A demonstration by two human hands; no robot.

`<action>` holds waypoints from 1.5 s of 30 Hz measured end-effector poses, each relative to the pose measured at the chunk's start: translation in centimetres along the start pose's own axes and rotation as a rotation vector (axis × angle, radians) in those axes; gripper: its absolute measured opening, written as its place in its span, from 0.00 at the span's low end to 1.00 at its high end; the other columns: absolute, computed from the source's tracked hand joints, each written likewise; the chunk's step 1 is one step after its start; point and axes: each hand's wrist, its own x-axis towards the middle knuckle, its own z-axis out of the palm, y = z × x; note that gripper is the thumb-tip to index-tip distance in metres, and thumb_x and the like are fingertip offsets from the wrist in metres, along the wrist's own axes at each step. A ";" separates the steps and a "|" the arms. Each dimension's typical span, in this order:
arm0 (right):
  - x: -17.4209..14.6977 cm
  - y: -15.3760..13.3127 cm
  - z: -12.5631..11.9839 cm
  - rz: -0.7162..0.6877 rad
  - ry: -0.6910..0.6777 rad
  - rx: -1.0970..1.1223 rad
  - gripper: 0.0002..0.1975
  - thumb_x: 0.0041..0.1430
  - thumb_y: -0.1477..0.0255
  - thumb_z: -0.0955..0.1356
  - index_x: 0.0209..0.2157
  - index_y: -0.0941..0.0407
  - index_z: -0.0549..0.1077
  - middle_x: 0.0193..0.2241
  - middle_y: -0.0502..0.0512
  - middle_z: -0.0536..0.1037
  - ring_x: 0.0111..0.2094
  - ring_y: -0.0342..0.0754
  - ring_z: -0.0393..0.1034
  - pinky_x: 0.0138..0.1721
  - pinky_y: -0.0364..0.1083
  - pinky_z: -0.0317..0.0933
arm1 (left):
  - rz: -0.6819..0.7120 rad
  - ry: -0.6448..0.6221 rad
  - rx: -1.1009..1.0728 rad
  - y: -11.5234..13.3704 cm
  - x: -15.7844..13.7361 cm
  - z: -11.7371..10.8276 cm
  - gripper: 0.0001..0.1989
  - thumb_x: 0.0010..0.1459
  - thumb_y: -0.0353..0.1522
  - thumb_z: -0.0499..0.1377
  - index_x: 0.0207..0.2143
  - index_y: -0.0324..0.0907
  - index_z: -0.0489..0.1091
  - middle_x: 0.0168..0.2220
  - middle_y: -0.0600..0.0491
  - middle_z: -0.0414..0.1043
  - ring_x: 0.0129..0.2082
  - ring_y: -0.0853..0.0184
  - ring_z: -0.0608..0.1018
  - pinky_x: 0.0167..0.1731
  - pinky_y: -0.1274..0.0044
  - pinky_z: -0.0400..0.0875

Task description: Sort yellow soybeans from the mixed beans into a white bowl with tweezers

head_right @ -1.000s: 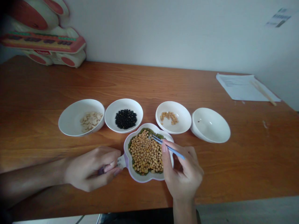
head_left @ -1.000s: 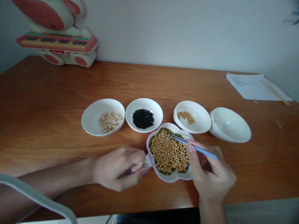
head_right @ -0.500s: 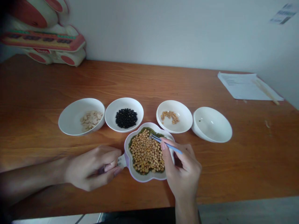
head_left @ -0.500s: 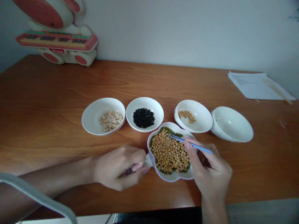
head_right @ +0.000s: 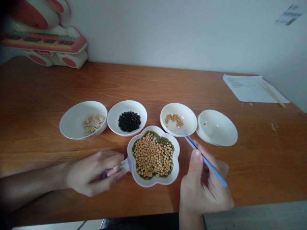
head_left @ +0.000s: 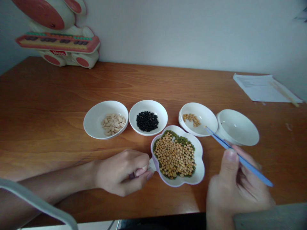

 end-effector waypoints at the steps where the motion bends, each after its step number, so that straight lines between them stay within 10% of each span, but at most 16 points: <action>1: 0.0 0.1 0.1 0.022 0.051 -0.001 0.14 0.66 0.68 0.73 0.51 0.57 0.82 0.42 0.61 0.85 0.40 0.55 0.81 0.38 0.52 0.73 | 0.001 -0.005 -0.005 -0.1 0.0 0.0 0.15 0.65 0.25 0.55 0.30 0.46 0.50 0.24 0.60 0.60 0.22 0.73 0.61 0.23 0.77 0.55; 6: -0.1 0.4 0.4 0.049 0.118 0.019 0.12 0.64 0.69 0.75 0.48 0.53 0.84 0.40 0.59 0.86 0.36 0.53 0.80 0.36 0.51 0.73 | 0.002 -0.005 0.002 -0.2 -0.1 0.1 0.15 0.64 0.25 0.55 0.31 0.46 0.50 0.25 0.60 0.60 0.22 0.72 0.61 0.23 0.76 0.55; 18: 2.5 -0.7 0.6 -0.031 -0.361 0.141 0.12 0.63 0.74 0.74 0.47 0.47 0.83 0.39 0.49 0.85 0.32 0.45 0.78 0.30 0.44 0.72 | 0.008 -0.008 -0.034 -0.3 -0.2 0.2 0.16 0.63 0.23 0.55 0.31 0.46 0.49 0.26 0.60 0.59 0.22 0.73 0.59 0.22 0.78 0.53; 29: 12.0 -2.1 4.5 -0.557 -0.769 0.394 0.08 0.64 0.71 0.74 0.42 0.45 0.83 0.36 0.45 0.88 0.32 0.46 0.82 0.34 0.49 0.76 | 0.054 0.035 -0.034 -0.6 0.0 0.5 0.16 0.61 0.22 0.56 0.31 0.46 0.50 0.24 0.60 0.58 0.21 0.73 0.58 0.21 0.77 0.52; 45: 9.3 1.0 4.8 -0.590 -0.802 0.369 0.10 0.60 0.73 0.75 0.42 0.45 0.81 0.29 0.44 0.84 0.27 0.43 0.76 0.33 0.45 0.73 | 0.041 0.021 -0.041 -0.4 0.1 0.3 0.16 0.62 0.22 0.55 0.32 0.46 0.50 0.25 0.60 0.58 0.22 0.73 0.59 0.21 0.76 0.53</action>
